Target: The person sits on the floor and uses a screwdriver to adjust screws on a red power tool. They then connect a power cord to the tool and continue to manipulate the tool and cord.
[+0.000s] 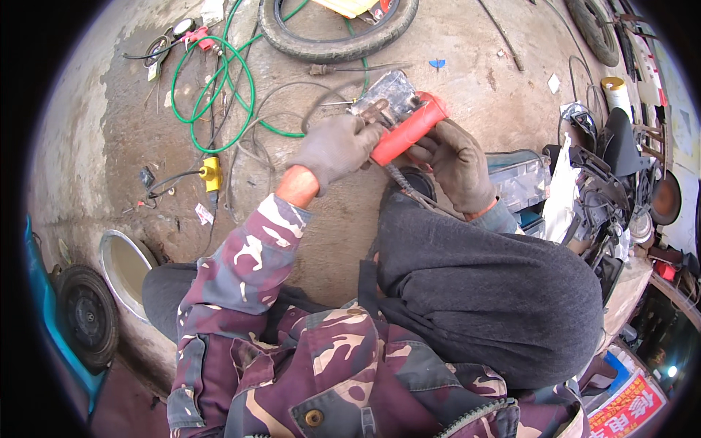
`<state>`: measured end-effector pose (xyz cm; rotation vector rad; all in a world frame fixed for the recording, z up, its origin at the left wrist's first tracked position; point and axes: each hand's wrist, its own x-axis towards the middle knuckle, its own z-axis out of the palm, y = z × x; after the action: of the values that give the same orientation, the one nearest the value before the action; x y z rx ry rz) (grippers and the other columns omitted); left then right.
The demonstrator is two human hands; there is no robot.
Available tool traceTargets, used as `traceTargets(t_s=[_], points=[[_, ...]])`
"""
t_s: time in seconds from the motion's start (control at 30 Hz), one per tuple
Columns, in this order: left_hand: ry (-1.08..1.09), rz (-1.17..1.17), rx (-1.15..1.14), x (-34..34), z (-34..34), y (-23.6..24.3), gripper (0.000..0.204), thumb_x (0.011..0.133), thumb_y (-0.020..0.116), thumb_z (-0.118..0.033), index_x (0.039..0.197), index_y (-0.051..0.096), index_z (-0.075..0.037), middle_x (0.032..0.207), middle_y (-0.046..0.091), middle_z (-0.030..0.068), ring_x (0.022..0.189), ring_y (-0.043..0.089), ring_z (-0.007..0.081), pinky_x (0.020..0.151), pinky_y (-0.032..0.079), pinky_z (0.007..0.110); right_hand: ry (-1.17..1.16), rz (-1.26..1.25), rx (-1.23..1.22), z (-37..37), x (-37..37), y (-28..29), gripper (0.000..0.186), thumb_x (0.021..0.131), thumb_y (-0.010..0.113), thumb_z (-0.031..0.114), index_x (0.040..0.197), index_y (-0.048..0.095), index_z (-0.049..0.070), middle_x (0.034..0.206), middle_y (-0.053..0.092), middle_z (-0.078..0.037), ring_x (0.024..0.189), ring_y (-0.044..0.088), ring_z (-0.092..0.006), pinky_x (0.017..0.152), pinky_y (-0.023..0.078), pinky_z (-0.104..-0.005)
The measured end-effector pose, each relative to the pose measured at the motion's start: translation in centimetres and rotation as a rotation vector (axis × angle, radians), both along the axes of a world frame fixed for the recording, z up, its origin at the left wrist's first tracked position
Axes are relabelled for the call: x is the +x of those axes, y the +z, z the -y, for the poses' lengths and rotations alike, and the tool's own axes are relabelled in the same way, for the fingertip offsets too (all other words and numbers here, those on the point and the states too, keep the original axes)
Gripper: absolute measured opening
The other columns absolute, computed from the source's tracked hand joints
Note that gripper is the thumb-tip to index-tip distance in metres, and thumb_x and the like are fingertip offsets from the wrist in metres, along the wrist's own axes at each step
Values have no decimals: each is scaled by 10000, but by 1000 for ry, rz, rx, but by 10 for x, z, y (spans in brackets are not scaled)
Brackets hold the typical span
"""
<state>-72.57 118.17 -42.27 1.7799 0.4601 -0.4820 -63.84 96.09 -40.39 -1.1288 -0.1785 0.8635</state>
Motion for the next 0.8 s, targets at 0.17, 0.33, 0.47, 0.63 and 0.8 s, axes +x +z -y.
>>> traceTargets(t_s=[0.17,0.33,0.47,0.63,0.8], points=[[-5,374,51,5,-10,10,478,966,658,-391,1295,685,-45,1053,750,205,1000,731,353,892,566,430,-1,-159,-12,-6,2,5,531,1122,443,339,1430,488,-91,1340,617,-205,1269,626,-297,1073,524,-427],[-30,550,284,9,16,-1,649,900,729,-364,1452,565,-64,1252,689,242,1164,669,396,1005,524,462,110,-305,24,-8,5,2,534,1124,430,376,1445,497,-45,1322,633,-179,1163,654,-243,1026,522,-395],[78,552,278,12,24,-12,623,873,764,-300,1419,596,-49,1277,691,227,1189,662,399,1034,509,454,202,-280,7,-14,6,-5,621,1123,369,458,1437,521,-55,1342,652,-185,1217,655,-283,1060,512,-419],[184,687,303,20,11,-10,479,890,750,-272,1285,679,-10,1131,731,247,1086,696,416,950,545,474,173,-65,-154,-14,21,19,531,1132,421,373,1422,549,-53,1296,687,-191,1137,691,-240,982,560,-359],[340,464,-21,26,-28,-2,449,957,738,-285,1258,675,42,1004,765,162,808,739,213,725,592,342,62,161,-270,-4,31,58,485,1132,430,298,1401,562,-82,1260,709,-209,1083,720,-240,941,566,-308]])
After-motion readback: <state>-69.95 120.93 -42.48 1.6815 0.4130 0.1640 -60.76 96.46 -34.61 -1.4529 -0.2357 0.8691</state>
